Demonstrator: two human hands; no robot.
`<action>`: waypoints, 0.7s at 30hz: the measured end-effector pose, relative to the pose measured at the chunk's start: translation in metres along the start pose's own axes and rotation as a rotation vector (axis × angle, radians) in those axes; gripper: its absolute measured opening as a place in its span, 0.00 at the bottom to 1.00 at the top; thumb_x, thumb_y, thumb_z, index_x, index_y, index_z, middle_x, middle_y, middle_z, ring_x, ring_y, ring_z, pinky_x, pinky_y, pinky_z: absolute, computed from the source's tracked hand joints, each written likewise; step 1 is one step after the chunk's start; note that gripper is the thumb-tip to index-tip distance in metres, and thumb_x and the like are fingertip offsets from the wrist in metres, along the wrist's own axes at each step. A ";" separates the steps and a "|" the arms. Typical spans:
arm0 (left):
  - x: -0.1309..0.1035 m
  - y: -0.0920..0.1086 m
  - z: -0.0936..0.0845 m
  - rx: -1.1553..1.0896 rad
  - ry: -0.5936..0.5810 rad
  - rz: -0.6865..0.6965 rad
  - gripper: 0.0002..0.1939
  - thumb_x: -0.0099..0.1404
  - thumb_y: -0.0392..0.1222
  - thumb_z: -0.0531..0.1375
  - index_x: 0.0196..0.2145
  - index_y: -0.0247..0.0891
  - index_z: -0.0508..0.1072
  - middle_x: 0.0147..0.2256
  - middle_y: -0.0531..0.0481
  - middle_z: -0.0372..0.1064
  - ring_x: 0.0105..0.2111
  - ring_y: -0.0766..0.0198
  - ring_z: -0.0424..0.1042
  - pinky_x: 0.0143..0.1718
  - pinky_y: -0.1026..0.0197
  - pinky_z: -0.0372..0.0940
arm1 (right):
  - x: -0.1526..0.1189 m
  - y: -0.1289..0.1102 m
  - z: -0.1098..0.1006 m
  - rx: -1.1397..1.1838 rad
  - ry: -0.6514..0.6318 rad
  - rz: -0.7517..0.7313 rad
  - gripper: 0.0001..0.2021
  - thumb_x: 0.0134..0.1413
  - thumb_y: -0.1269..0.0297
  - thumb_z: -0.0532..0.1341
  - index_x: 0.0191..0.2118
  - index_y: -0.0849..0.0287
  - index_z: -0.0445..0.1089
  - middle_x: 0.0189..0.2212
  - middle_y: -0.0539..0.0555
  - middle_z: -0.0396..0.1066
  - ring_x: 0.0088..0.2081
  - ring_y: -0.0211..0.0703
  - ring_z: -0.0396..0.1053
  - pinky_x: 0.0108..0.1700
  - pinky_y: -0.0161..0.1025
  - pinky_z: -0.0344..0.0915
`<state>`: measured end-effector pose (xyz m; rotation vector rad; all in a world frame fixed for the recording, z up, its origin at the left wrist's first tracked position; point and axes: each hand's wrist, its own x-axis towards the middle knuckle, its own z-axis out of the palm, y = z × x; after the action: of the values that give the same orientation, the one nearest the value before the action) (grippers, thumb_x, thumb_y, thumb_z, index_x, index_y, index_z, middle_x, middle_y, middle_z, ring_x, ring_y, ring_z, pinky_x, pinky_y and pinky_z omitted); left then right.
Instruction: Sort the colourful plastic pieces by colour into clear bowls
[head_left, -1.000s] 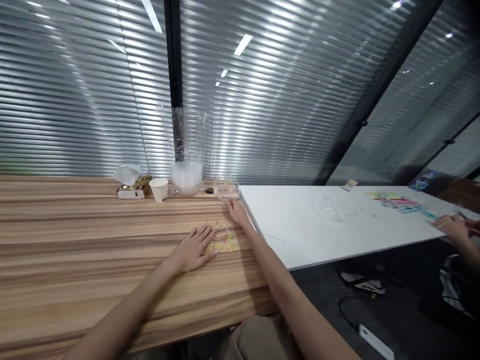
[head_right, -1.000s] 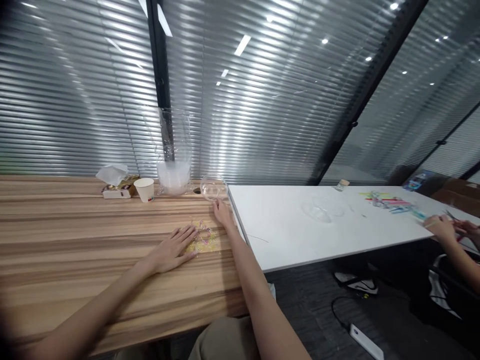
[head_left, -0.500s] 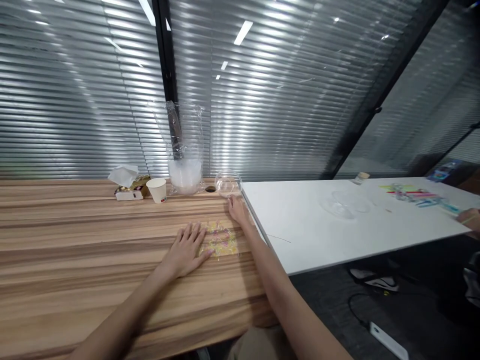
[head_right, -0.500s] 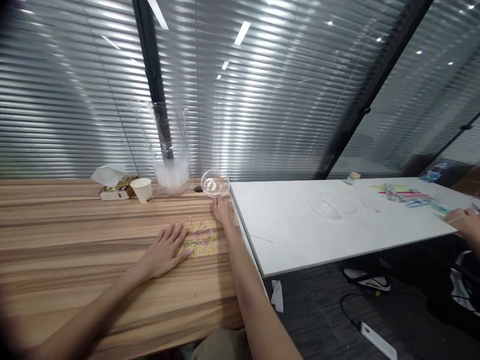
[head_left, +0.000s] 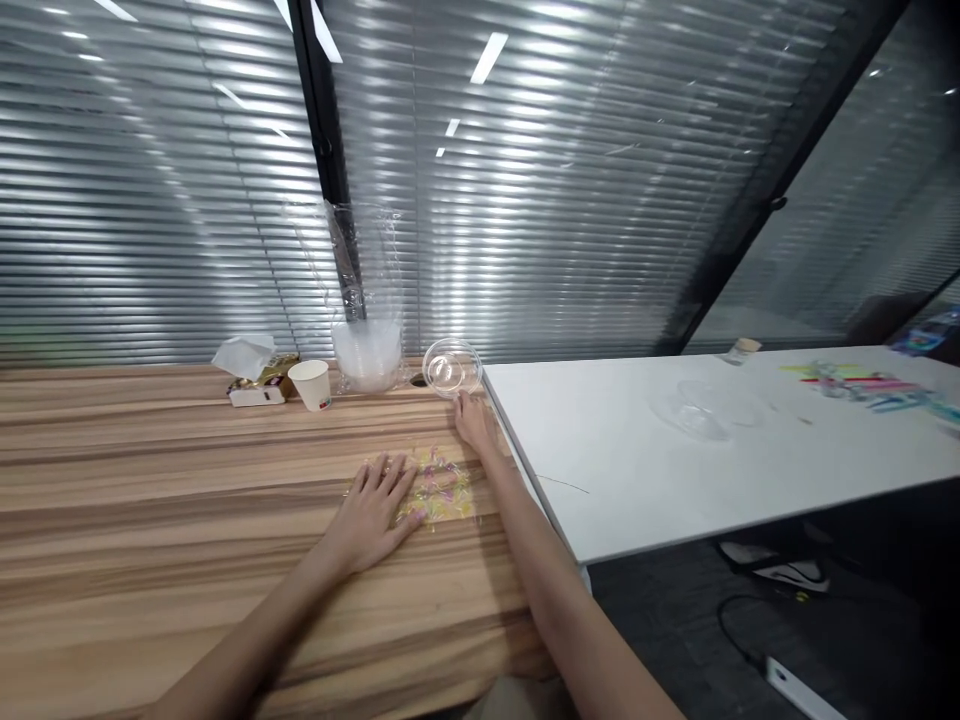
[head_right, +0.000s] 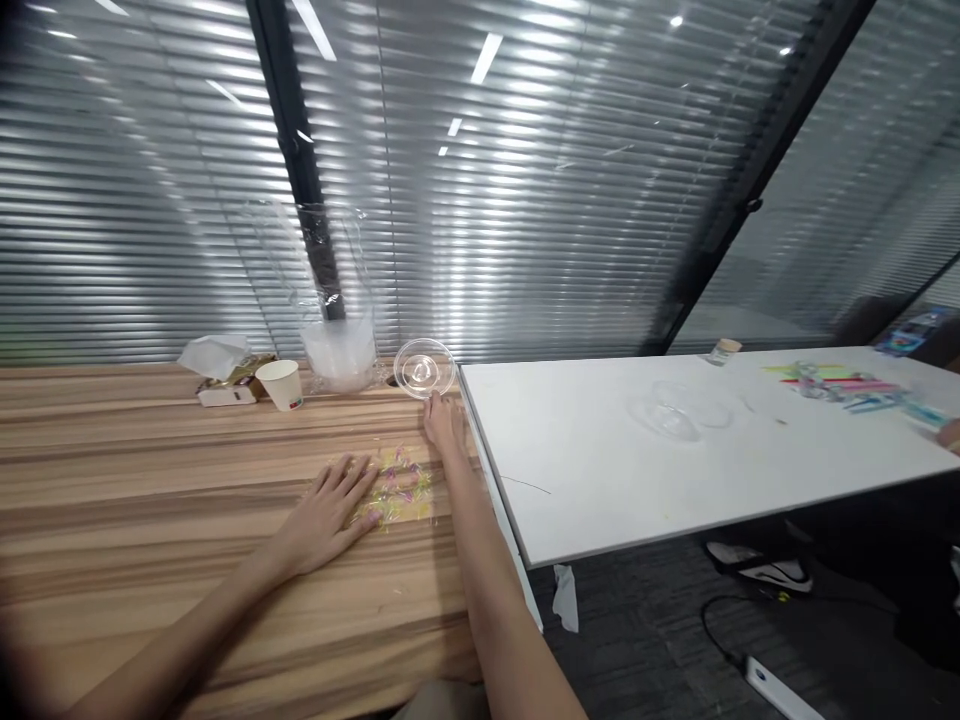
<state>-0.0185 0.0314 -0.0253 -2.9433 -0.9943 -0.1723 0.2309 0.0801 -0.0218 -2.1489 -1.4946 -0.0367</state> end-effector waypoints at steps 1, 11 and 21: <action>-0.001 0.002 -0.002 -0.010 -0.013 0.006 0.37 0.68 0.65 0.41 0.66 0.41 0.50 0.66 0.44 0.42 0.66 0.43 0.40 0.63 0.41 0.41 | 0.001 0.000 0.001 0.004 -0.003 -0.001 0.17 0.68 0.61 0.46 0.54 0.61 0.64 0.44 0.63 0.69 0.47 0.52 0.67 0.49 0.43 0.60; -0.003 0.008 -0.010 -0.104 -0.024 0.047 0.35 0.68 0.65 0.42 0.67 0.47 0.46 0.67 0.46 0.37 0.66 0.42 0.36 0.63 0.38 0.38 | 0.005 0.010 0.011 0.129 0.021 0.002 0.18 0.67 0.61 0.47 0.55 0.62 0.65 0.45 0.64 0.70 0.48 0.53 0.67 0.51 0.44 0.60; 0.006 -0.001 -0.025 -0.209 -0.045 -0.056 0.36 0.70 0.63 0.37 0.67 0.39 0.46 0.67 0.45 0.37 0.67 0.50 0.36 0.64 0.41 0.38 | 0.010 0.029 0.015 0.414 0.095 -0.005 0.22 0.67 0.59 0.45 0.57 0.64 0.64 0.54 0.60 0.66 0.55 0.48 0.64 0.56 0.42 0.60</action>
<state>-0.0168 0.0339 0.0000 -3.1209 -1.1305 -0.2251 0.2567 0.0880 -0.0433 -1.7868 -1.3189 0.1534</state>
